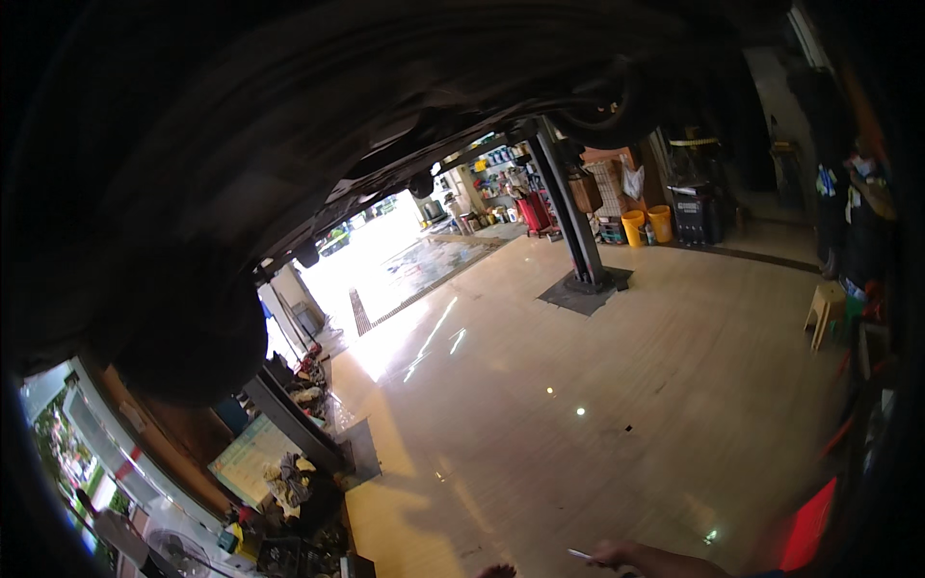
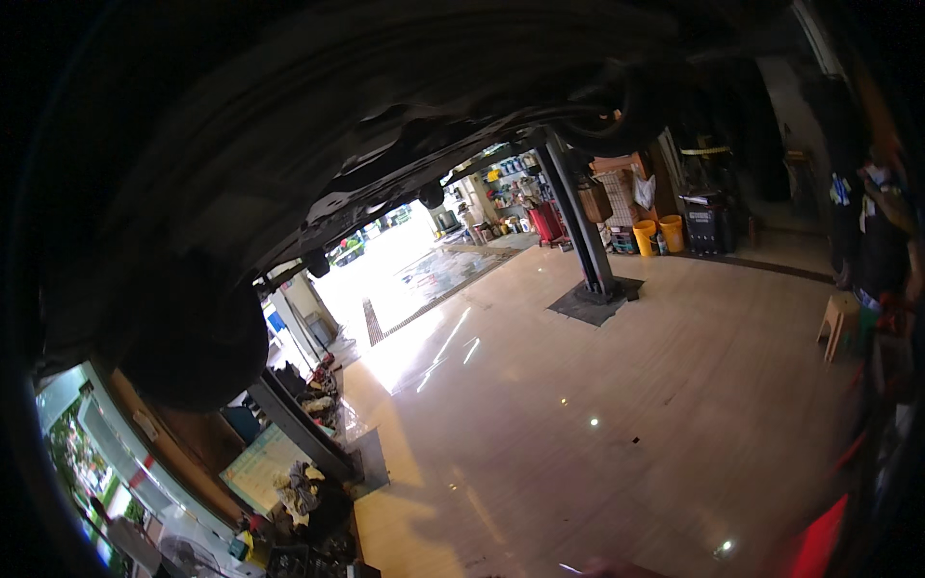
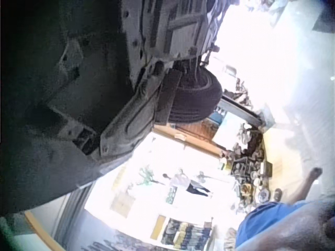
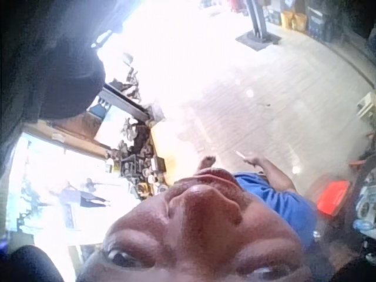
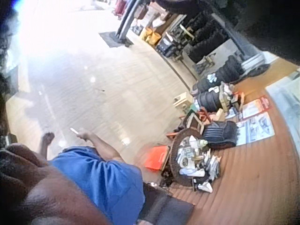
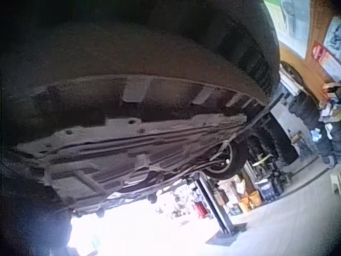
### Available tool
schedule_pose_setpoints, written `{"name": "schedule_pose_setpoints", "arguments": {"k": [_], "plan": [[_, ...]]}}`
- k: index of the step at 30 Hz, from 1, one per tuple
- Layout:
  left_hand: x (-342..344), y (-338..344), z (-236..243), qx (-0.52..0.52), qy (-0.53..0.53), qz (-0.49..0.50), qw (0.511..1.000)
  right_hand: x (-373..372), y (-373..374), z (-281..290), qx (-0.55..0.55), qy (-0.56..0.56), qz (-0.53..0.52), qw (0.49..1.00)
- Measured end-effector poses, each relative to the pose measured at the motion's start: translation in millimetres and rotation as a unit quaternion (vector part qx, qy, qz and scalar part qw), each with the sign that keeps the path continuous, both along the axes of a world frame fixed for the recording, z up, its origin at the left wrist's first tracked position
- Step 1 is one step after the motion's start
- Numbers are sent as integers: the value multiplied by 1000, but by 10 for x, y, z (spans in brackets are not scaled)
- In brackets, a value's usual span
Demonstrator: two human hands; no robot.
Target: The person works under a raised vehicle in a garage, using a wrench to tighten bolts on the undercarriage. The person repeatedly reaches up, applies the wrench to fasteners, and adjusts their position to access different areas of the vehicle's underside.
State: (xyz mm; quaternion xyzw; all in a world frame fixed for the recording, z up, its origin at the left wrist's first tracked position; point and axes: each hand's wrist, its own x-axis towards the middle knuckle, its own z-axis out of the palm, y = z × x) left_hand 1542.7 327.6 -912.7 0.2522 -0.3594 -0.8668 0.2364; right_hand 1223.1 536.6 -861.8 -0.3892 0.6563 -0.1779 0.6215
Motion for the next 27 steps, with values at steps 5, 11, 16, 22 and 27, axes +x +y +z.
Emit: {"name": "schedule_pose_setpoints", "arguments": {"k": [5, 11, 16, 22, 27], "plan": [[506, 143, 96, 239, -132, 113, 955, -671, 880, -732, 104, -246, -542, 797], [-491, -117, 180, 171, -122, -23, 977, -1135, 655, -687, 116, -308, -621, 711], [-2350, -320, 764, -13, -163, -122, 979, -1475, -268, 626, -72, -432, -339, 832], [-4458, -11, 3501, -325, -91, 62, 939, -2758, -645, 2545, -266, -506, -176, 801], [-5252, 478, 4872, -455, -132, 113, 873, -3540, -627, 3718, -293, -520, -80, 798]]}}
